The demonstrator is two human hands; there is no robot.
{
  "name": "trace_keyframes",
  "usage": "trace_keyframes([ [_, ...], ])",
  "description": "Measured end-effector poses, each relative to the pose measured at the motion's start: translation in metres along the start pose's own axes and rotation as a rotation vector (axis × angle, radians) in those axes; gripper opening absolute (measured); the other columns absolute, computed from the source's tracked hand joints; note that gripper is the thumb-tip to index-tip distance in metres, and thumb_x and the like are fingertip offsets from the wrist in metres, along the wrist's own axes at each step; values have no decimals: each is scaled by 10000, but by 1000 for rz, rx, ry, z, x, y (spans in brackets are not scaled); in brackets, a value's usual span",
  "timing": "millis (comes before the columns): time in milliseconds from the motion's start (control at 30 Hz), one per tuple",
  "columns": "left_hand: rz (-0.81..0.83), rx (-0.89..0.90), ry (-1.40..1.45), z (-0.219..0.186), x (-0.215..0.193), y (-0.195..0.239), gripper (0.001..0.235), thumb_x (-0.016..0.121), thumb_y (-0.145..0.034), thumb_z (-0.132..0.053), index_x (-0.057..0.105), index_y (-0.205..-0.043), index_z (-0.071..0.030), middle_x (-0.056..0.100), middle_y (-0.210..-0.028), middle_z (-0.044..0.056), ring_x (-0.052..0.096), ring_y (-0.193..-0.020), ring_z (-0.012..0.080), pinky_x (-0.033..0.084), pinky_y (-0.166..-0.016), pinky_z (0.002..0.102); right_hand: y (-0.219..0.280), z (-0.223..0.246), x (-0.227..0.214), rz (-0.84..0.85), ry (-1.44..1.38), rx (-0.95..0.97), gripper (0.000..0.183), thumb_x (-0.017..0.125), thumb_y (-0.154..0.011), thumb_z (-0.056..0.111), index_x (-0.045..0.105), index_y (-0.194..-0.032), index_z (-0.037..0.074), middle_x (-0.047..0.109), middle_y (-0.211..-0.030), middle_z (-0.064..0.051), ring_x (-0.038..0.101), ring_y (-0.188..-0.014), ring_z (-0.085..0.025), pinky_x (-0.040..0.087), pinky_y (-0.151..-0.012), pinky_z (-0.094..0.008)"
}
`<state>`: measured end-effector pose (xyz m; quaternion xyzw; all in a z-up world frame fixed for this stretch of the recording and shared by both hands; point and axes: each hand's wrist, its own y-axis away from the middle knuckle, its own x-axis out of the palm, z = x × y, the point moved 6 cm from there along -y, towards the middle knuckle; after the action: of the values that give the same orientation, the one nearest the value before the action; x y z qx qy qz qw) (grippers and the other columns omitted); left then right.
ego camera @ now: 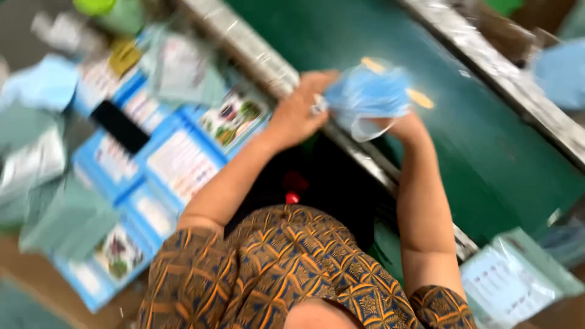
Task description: Packaging surgical masks into plastic bags on a conveyor belt.
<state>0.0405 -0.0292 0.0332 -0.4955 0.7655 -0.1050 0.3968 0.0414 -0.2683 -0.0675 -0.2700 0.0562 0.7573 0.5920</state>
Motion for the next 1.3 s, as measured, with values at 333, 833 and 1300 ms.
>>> trace_keyframes([
  [333, -107, -642, -998, 235, -97, 172, 214, 616, -850, -29, 671, -1056, -24, 615, -1027, 170, 609, -986, 388, 519, -798, 515, -3, -21, 3, -508, -1215, 623, 471, 792, -935, 267, 613, -1282, 3, 720, -1012, -120, 722, -846, -255, 577, -674, -378],
  [833, -547, -711, -455, 245, -187, 207, 104, 747, -884, -147, 754, -868, -44, 737, -776, 124, 751, -727, 227, 567, -671, 356, -6, -3, 16, -519, -1016, 632, 438, 760, -968, 149, 583, -1339, -1, 712, -1123, -141, 745, -858, -242, 598, -584, -373],
  [1300, -326, -352, -451, 5, -70, 24, 138, 774, -843, -109, 637, -844, -87, 673, -797, 59, 669, -726, 262, 454, -719, 465, -7, 74, 74, -390, -686, 289, 395, 766, -971, 137, 650, -1327, 11, 663, -1260, -60, 625, -1153, -190, 509, -1029, -354],
])
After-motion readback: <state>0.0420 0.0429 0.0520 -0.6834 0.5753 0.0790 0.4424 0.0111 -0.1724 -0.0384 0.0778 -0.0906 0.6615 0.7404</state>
